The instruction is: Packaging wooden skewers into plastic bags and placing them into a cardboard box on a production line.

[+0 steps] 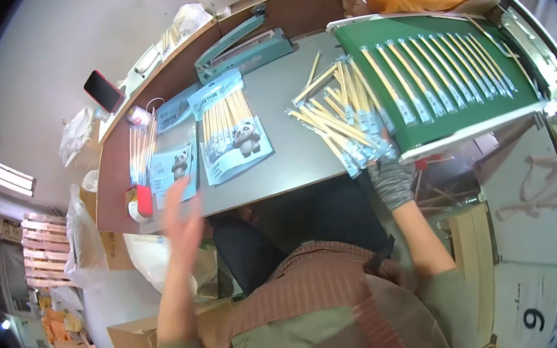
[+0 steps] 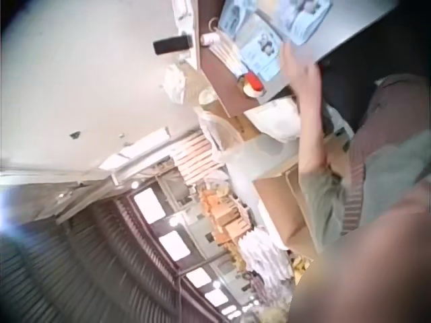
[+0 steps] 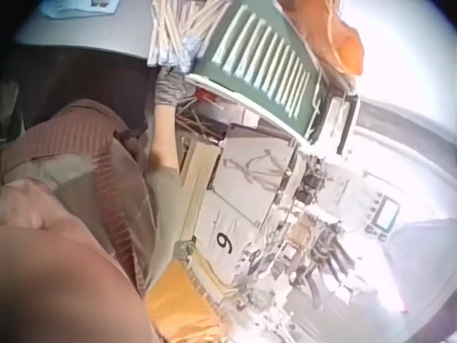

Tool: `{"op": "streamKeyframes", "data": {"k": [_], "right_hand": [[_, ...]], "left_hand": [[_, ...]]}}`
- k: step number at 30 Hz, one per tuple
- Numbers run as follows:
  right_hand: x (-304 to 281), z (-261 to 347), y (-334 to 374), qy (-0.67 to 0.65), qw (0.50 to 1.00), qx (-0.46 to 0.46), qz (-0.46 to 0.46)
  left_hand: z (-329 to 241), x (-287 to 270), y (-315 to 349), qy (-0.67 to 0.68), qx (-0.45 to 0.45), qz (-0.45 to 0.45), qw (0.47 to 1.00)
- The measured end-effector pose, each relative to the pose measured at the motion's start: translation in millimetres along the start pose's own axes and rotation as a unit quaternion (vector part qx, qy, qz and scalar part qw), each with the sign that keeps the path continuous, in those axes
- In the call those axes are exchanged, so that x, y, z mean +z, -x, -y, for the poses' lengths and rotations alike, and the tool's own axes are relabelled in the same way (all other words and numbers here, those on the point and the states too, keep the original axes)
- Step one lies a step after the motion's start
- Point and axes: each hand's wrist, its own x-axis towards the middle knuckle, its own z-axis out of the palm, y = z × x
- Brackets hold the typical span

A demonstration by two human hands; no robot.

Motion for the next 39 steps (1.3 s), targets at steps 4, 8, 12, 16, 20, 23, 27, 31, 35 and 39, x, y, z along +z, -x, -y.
{"op": "streamKeyframes", "data": {"k": [4, 8, 12, 16, 20, 23, 27, 31, 35, 39], "right_hand": [[-14, 31, -22, -0.120, 0.991, -0.052, -0.003], [-21, 44, -38, -0.117, 0.987, -0.066, 0.083], [-9, 36, -53, -0.113, 0.985, -0.097, 0.089], [-11, 38, -71, -0.084, 0.982, -0.102, 0.131], [-17, 48, -44, -0.082, 0.979, -0.144, 0.121], [-63, 67, -44, -0.025, 0.976, -0.166, 0.142], [-122, 67, -59, -0.039, 0.990, -0.066, 0.118], [-166, 99, -85, -0.176, 0.957, -0.155, -0.171], [-160, 134, -70, -0.575, 0.804, -0.105, 0.112], [-139, 116, -30, -0.661, 0.676, 0.006, 0.326]], "left_hand": [[-10, 181, -139, 0.001, 0.064, 0.027, 0.998], [20, 265, -219, -0.172, -0.021, 0.129, 0.976], [34, 219, -267, -0.143, -0.064, 0.033, 0.987], [10, 127, -297, -0.040, -0.015, -0.010, 0.999], [-7, 72, -282, 0.182, -0.056, -0.029, 0.981], [-51, 27, -239, 0.247, -0.077, -0.065, 0.964], [-73, 27, -211, 0.341, 0.039, -0.115, 0.932], [-116, 30, -177, 0.533, 0.171, 0.001, 0.829], [-170, 68, -155, 0.540, 0.194, 0.053, 0.818], [-178, 89, -166, 0.581, 0.120, 0.006, 0.805]]}}
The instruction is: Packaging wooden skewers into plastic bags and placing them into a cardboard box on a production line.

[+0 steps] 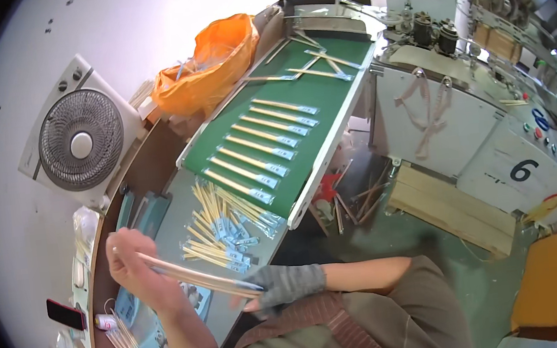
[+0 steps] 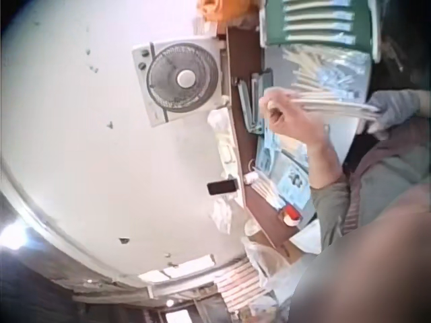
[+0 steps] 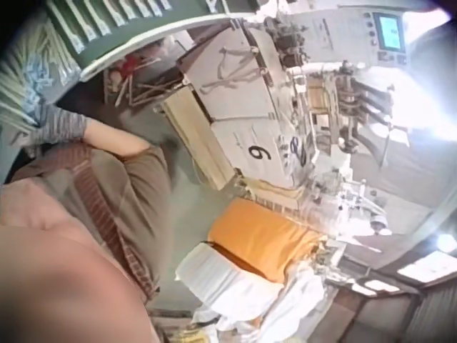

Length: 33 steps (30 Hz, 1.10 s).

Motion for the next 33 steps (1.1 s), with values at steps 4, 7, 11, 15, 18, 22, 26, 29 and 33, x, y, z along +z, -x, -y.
{"op": "streamKeyframes", "data": {"k": [4, 7, 11, 15, 18, 22, 26, 29, 33], "right_hand": [[-27, 5, 54, -0.122, 0.957, 0.000, -0.261], [-49, 15, 85, -0.179, 0.862, -0.101, -0.464], [-101, 16, 108, -0.208, 0.750, -0.271, -0.567], [-138, 24, 133, -0.234, 0.678, -0.344, -0.606], [-157, 23, 143, -0.221, 0.627, -0.410, -0.625], [-178, 28, 149, -0.224, 0.657, -0.428, -0.579], [-180, 41, 153, -0.236, 0.645, -0.402, -0.606], [-182, 47, 156, -0.255, 0.631, -0.392, -0.619], [-178, 53, 148, -0.263, 0.614, -0.328, -0.668]], "left_hand": [[19, 4, 2, 0.043, -0.030, -0.095, 0.994], [50, 27, 25, 0.047, -0.138, -0.009, 0.989], [77, 67, 56, 0.098, -0.274, 0.062, 0.955], [83, 86, 88, 0.093, -0.333, 0.183, 0.920], [90, 90, 112, 0.143, -0.418, 0.235, 0.866], [91, 93, 118, 0.142, -0.450, 0.279, 0.836], [97, 90, 119, 0.094, -0.427, 0.312, 0.843], [97, 88, 117, 0.033, -0.378, 0.330, 0.864], [94, 82, 115, 0.004, -0.350, 0.318, 0.881]]}}
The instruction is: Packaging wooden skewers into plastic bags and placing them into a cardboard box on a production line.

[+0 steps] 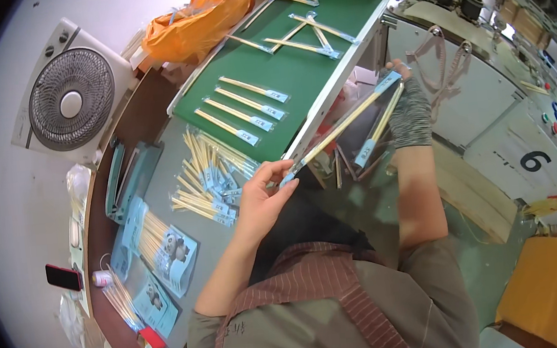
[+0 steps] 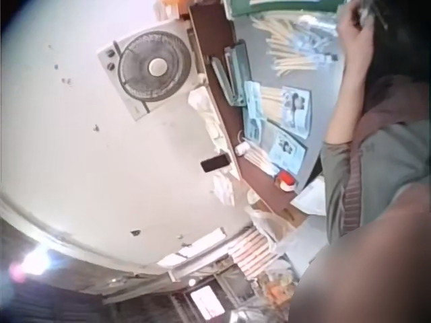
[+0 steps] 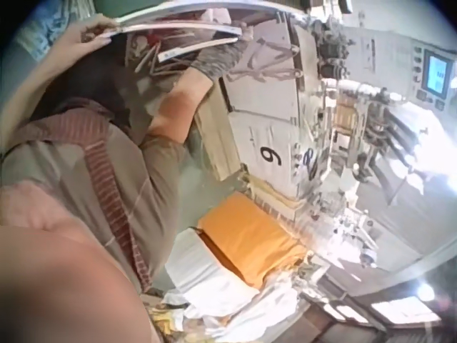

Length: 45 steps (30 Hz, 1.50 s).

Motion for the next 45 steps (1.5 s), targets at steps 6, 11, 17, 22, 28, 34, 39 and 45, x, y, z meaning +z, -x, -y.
{"op": "streamKeyframes", "data": {"k": [6, 11, 17, 22, 28, 34, 39, 45], "right_hand": [[-20, -5, -14, 0.029, 0.999, -0.026, 0.036], [-31, -10, -13, -0.081, 0.980, -0.036, 0.176], [-31, -10, -10, -0.102, 0.979, -0.019, 0.177], [-31, -5, 3, -0.131, 0.982, 0.008, 0.133], [0, -9, 48, -0.302, 0.900, 0.155, 0.273], [4, -12, 133, 0.031, 0.855, 0.121, 0.504], [11, -14, 144, 0.151, 0.626, 0.136, 0.753], [0, -38, 149, 0.324, 0.771, -0.052, 0.546]], "left_hand": [[-15, 5, 7, -0.272, 0.193, -0.079, 0.939], [-9, 0, 10, -0.459, 0.373, -0.150, 0.792], [-11, 3, 16, -0.547, 0.446, -0.155, 0.691], [-7, 9, 15, -0.521, 0.467, -0.152, 0.698], [-6, 23, 11, 0.184, 0.018, -0.157, 0.970], [7, 16, -6, 0.532, -0.113, -0.196, 0.816], [5, -7, -12, 0.591, -0.042, -0.168, 0.788], [-17, -27, -17, 0.568, 0.052, -0.151, 0.807]]}}
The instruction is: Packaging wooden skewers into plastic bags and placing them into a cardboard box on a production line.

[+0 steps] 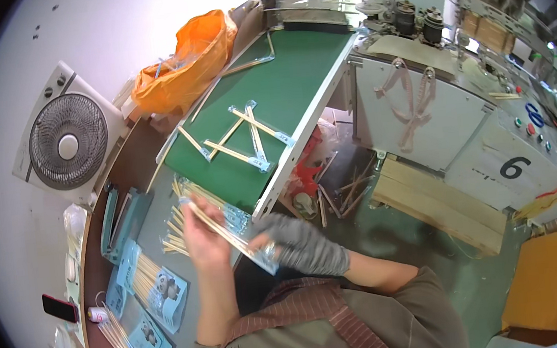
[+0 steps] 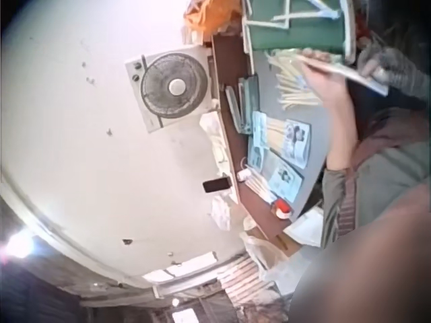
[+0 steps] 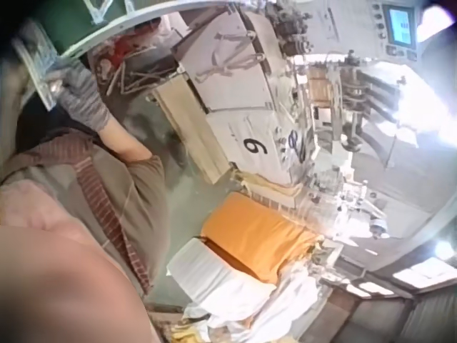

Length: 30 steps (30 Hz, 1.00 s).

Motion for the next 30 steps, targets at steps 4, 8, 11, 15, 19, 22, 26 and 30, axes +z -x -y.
{"op": "streamKeyframes", "data": {"k": [4, 8, 11, 15, 19, 22, 26, 30], "right_hand": [[-24, -21, 11, -0.053, 0.962, 0.134, -0.231], [-29, -19, -18, -0.256, 0.866, 0.024, -0.429], [-30, -28, -29, -0.459, 0.778, 0.006, -0.429], [-42, -51, -29, -0.470, 0.781, 0.005, -0.412], [-60, -28, -46, -0.458, 0.757, 0.063, -0.462], [-96, -27, -48, -0.429, 0.671, 0.068, -0.601], [-187, -64, -9, -0.528, 0.770, -0.089, -0.347], [-266, -70, 3, -0.558, 0.743, -0.046, -0.368]], "left_hand": [[-25, 10, -2, -0.042, 0.138, -0.069, 0.987], [21, 26, 14, -0.148, 0.081, 0.004, 0.986], [63, 19, 24, -0.156, -0.086, -0.016, 0.984], [95, 19, 34, -0.189, -0.160, 0.014, 0.969], [104, -4, 31, -0.454, -0.226, 0.233, 0.830], [94, 13, 35, -0.479, -0.312, 0.222, 0.789], [90, 19, 26, -0.452, -0.297, 0.275, 0.795], [81, 5, 24, -0.511, -0.326, 0.340, 0.719]]}}
